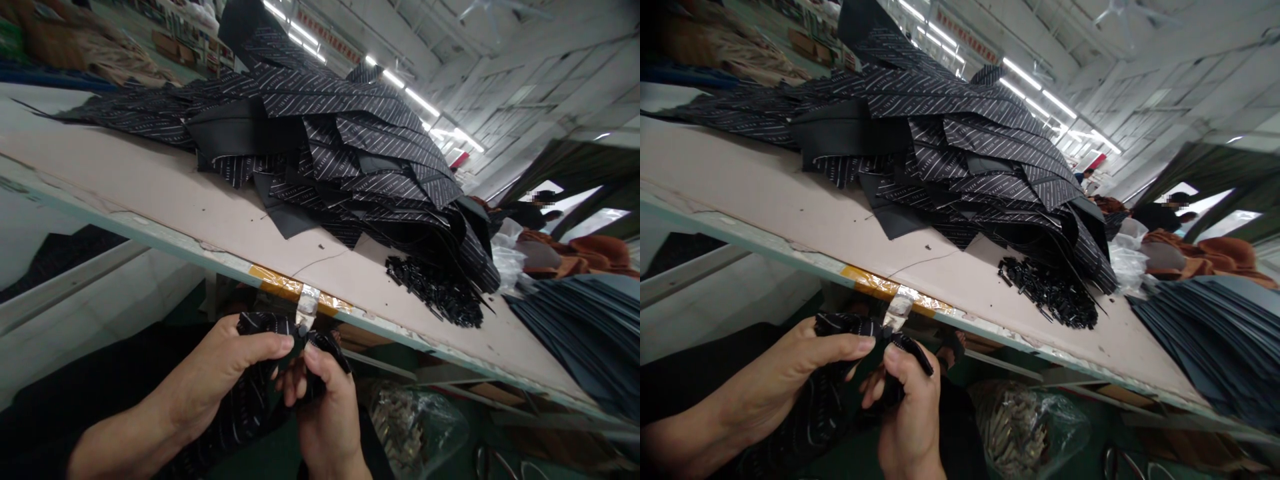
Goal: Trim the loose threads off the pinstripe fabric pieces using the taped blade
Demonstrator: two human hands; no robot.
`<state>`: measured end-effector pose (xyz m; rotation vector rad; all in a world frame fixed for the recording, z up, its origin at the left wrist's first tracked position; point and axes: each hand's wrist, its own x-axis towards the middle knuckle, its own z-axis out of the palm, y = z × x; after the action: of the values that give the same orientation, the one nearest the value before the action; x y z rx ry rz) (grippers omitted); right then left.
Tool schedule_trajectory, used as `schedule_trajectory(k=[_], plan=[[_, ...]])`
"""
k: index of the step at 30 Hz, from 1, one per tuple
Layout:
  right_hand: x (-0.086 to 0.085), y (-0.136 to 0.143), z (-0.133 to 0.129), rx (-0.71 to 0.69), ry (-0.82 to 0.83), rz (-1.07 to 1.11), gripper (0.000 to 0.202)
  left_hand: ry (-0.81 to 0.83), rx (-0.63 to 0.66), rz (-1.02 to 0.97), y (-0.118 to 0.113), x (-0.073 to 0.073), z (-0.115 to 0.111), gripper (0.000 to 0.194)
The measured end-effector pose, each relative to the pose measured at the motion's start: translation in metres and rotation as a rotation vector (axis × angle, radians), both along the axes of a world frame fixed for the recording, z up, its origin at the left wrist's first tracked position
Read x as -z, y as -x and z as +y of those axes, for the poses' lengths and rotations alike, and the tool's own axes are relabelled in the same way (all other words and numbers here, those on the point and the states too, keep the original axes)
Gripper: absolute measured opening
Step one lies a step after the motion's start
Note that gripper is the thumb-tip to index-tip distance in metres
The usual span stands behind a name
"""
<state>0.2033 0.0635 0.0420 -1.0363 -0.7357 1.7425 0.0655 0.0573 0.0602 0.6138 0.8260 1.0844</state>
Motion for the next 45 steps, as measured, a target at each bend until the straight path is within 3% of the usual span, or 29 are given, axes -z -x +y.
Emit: schedule_trajectory(k=[18, 45], plan=[[-0.0028, 0.0044, -0.0007, 0.037, -0.012, 0.034, 0.04, -0.03, -0.006, 0.066, 0.0016, -0.0082, 0.0028, 0.029], [-0.0054, 0.006, -0.0037, 0.046, 0.018, 0.062, 0.042, -0.032, -0.002, 0.023, 0.0014, -0.0026, -0.0009, 0.028]])
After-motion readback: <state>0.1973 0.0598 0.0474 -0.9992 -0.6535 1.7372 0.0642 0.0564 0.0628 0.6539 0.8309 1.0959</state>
